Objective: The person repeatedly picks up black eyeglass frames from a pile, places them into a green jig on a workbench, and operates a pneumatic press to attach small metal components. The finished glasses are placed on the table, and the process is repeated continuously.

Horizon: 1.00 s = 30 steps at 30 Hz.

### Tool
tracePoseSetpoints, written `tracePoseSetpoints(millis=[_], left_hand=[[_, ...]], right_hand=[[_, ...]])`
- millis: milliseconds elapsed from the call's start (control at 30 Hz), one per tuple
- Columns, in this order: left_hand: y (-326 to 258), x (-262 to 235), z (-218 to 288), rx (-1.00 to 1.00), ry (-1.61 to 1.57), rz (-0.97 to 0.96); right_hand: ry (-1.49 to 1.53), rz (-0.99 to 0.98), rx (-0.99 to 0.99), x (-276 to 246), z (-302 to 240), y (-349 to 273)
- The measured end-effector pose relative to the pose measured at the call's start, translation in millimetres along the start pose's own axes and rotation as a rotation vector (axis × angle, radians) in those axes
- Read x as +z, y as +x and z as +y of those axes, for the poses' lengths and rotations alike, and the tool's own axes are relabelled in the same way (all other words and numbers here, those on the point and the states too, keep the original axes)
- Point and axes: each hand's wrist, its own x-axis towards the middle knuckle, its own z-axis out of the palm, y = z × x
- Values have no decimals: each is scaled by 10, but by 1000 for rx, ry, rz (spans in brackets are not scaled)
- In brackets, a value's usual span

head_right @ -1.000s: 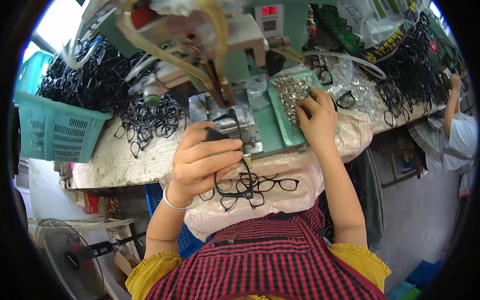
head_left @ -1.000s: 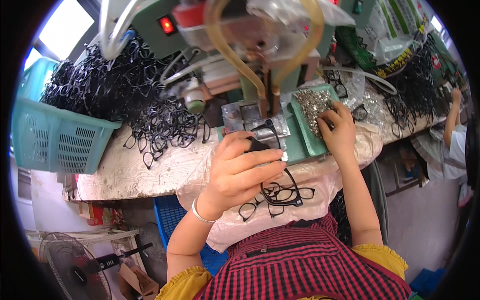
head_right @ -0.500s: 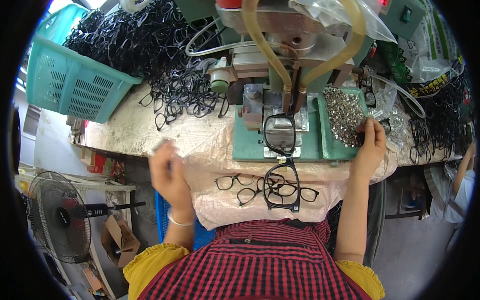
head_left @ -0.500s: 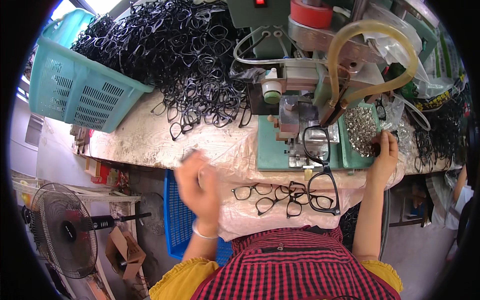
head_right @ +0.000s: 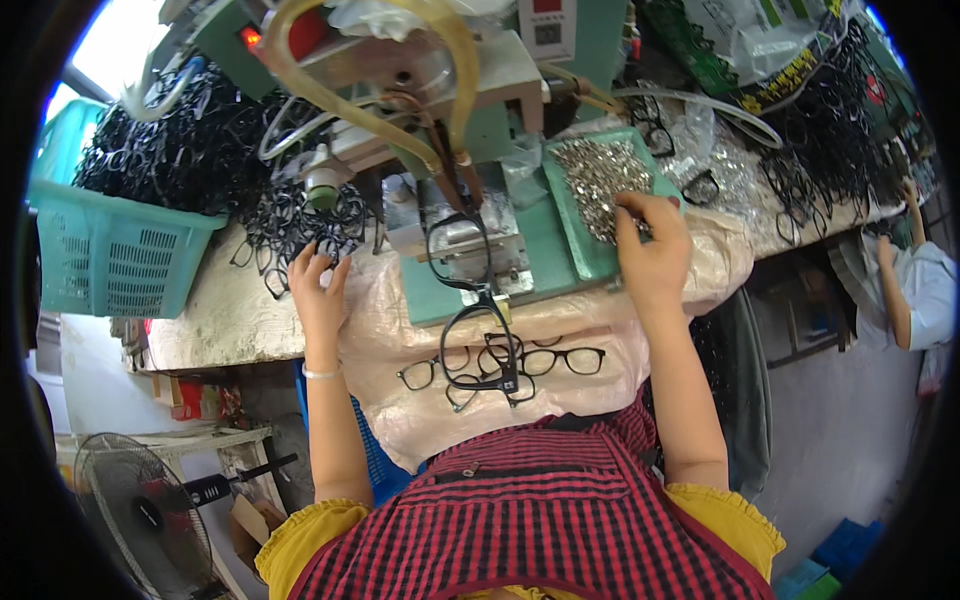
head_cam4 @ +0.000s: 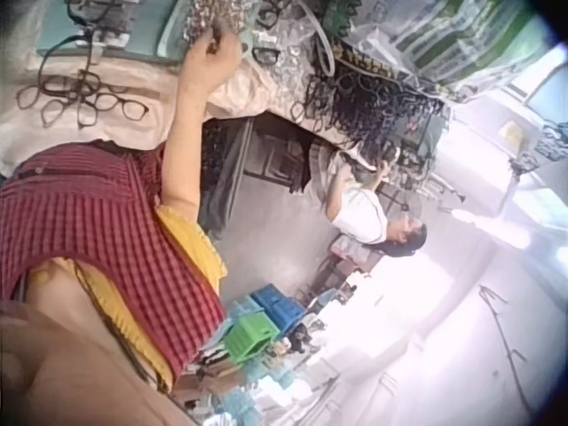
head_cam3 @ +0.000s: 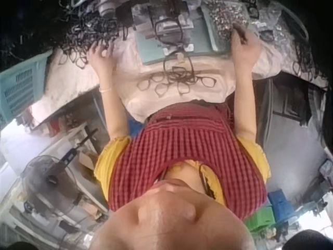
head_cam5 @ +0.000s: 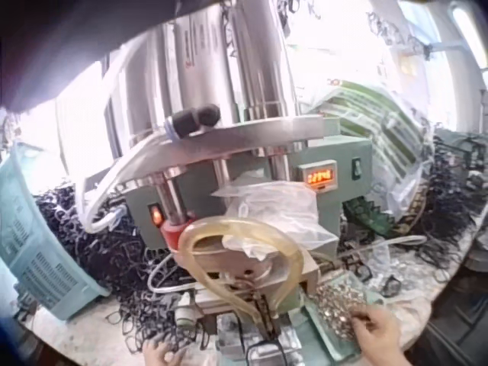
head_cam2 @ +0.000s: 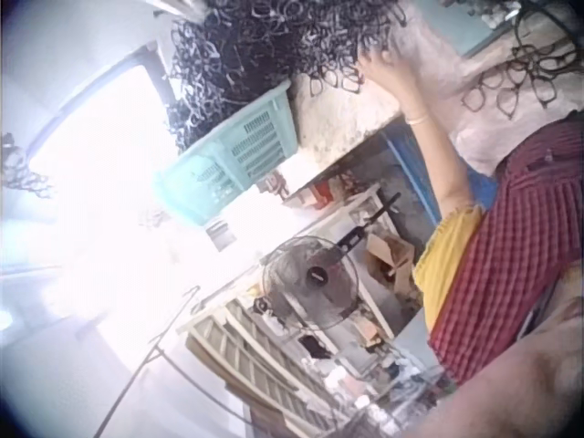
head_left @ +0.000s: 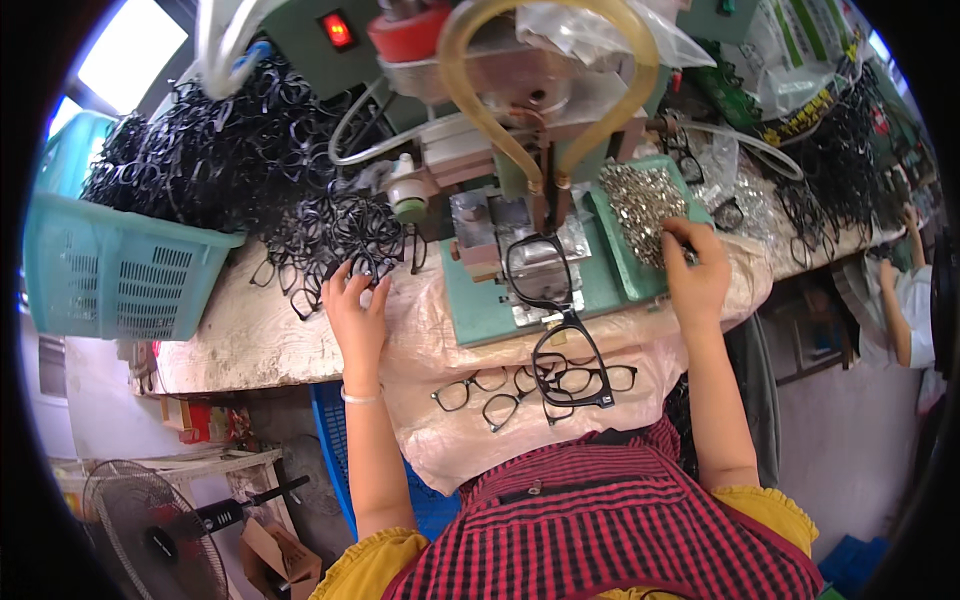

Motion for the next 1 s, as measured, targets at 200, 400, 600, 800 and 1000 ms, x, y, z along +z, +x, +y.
tracePoseSetpoints(millis=[200, 400, 600, 800, 1000], left_hand=[[-35, -412, 0, -418, -701, 113], [393, -601, 84, -587, -985, 287], [99, -650, 875, -380, -931, 199], [522, -1143, 1689, 216, -1160, 171], [833, -1187, 1956, 421, -752, 193]], right_hand=[[97, -57, 139, -416, -76, -131], [494, -223, -2, 156, -843, 289], [639, -190, 150, 384, -961, 208], [841, -291, 237, 352, -1148, 259], [920, -291, 328, 265, -1389, 164]])
